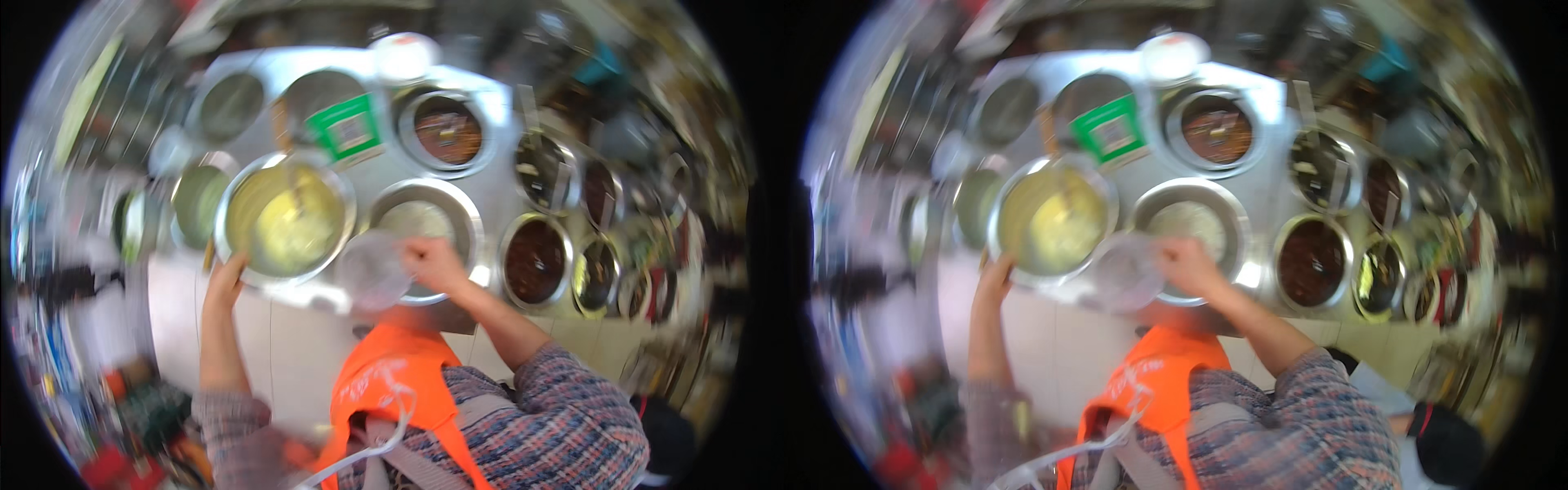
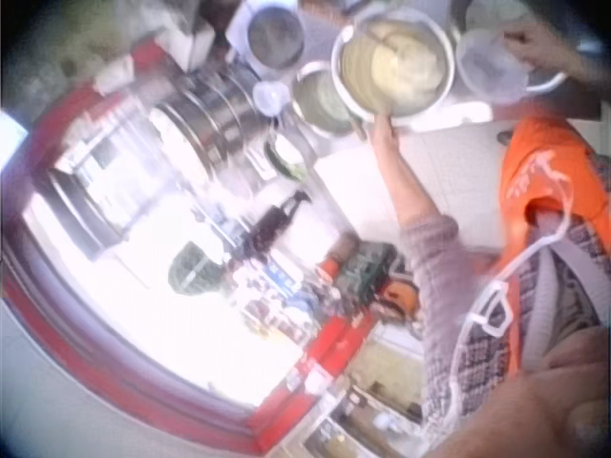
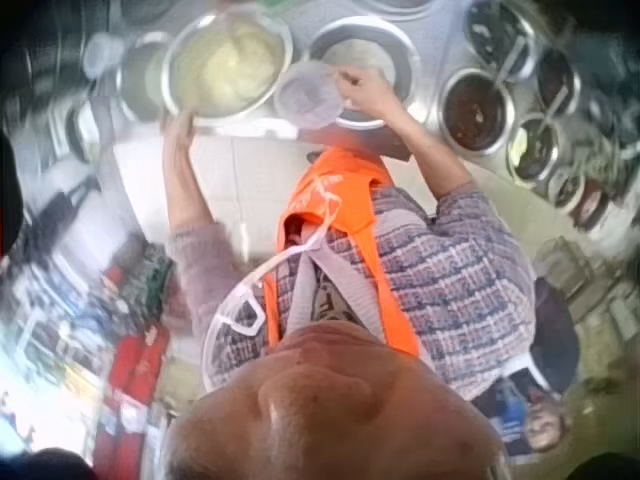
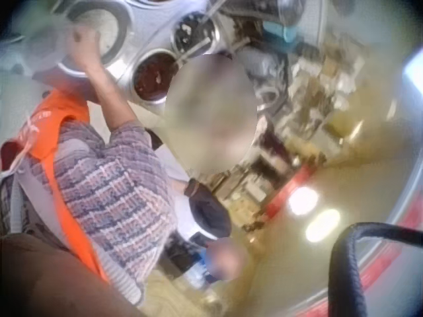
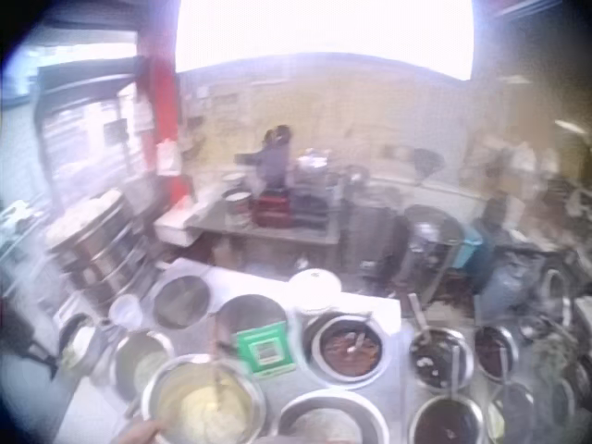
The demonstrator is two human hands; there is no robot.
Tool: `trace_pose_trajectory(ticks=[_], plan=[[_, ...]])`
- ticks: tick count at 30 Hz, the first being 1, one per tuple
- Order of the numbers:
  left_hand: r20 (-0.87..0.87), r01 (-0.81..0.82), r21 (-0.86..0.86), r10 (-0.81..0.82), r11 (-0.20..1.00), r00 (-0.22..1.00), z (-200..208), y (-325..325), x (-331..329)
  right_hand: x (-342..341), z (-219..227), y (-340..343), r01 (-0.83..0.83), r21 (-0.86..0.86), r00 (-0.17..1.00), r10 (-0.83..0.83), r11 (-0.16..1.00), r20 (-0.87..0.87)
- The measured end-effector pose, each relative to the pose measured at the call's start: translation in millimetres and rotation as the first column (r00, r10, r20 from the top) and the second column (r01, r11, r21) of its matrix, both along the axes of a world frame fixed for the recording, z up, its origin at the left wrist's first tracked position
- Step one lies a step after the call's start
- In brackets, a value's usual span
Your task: The person retrieves a block of tofu from a refrigerator, places it in a bowl, and adds a yellow liquid. They then carry the bowl to a stove, ignite the burner, and stir the mixture. After washing the bowl and spoon, they return to the stove to continue stirring and later handle a tray of small food items.
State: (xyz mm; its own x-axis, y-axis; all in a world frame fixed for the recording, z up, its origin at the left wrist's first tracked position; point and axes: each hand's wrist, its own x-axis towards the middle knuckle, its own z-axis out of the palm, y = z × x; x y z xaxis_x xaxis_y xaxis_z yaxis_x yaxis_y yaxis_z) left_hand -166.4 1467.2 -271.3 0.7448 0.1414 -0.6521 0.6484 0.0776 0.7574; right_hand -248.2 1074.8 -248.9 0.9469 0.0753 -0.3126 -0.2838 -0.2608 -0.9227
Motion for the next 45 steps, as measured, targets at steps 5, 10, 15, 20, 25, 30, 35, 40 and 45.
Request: trace_pose_trajectory(ticks=[5, 10, 15, 20, 25, 30, 35, 40, 45], plan=[[0.098, 0.144, -0.125, -0.133, 0.982, 0.986, 62.6, 6.4, -34.9, -48.7, 28.1, -13.5, 0.09, 0.007, 0.963, -0.089, 0.996, 0.253], [0.026, 0.192, 0.022, -0.193, 0.981, 0.981, 72.7, -21.3, -96.6, -149.6, 30.1, -40.8, 0.213, 0.148, 0.957, -0.237, 0.966, 0.167], [0.036, 0.354, 0.107, -0.359, 0.929, 0.933, 73.6, -31.7, -159.0, -288.0, -17.5, -58.9, 0.46, -0.108, 0.877, -0.431, 0.881, 0.213], [0.08, 0.565, 0.21, -0.59, 0.798, 0.804, 88.3, -53.1, -213.9, -434.5, -79.3, -119.2, 0.34, -0.615, 0.898, -0.441, 0.711, -0.012], [0.042, 0.713, -0.085, -0.713, 0.696, 0.7, 122.1, -172.1, -282.2, -607.9, -121.0, -198.0, 0.445, -0.767, 0.441, -0.859, 0.461, -0.261], [0.059, 0.514, -0.237, -0.516, 0.825, 0.855, 122.0, -345.4, -358.0, -756.5, -105.8, -255.5, 0.951, -0.304, -0.067, -0.997, -0.054, -0.033], [-0.158, 0.441, -0.35, -0.516, 0.827, 0.842, 92.1, -448.6, -395.1, -786.1, -41.8, -360.9, 0.95, -0.087, -0.298, -0.954, -0.299, 0.024], [-0.071, 0.399, -0.403, -0.463, 0.823, 0.884, 81.8, -507.1, -416.6, -679.9, 27.7, -525.2, 0.999, -0.022, 0.045, -0.963, 0.04, 0.267], [0.073, 0.208, -0.375, -0.195, 0.903, 0.978, 83.9, -552.0, -405.1, -485.4, 75.8, -689.7, 0.921, 0.227, 0.177, -0.858, 0.317, 0.482]])
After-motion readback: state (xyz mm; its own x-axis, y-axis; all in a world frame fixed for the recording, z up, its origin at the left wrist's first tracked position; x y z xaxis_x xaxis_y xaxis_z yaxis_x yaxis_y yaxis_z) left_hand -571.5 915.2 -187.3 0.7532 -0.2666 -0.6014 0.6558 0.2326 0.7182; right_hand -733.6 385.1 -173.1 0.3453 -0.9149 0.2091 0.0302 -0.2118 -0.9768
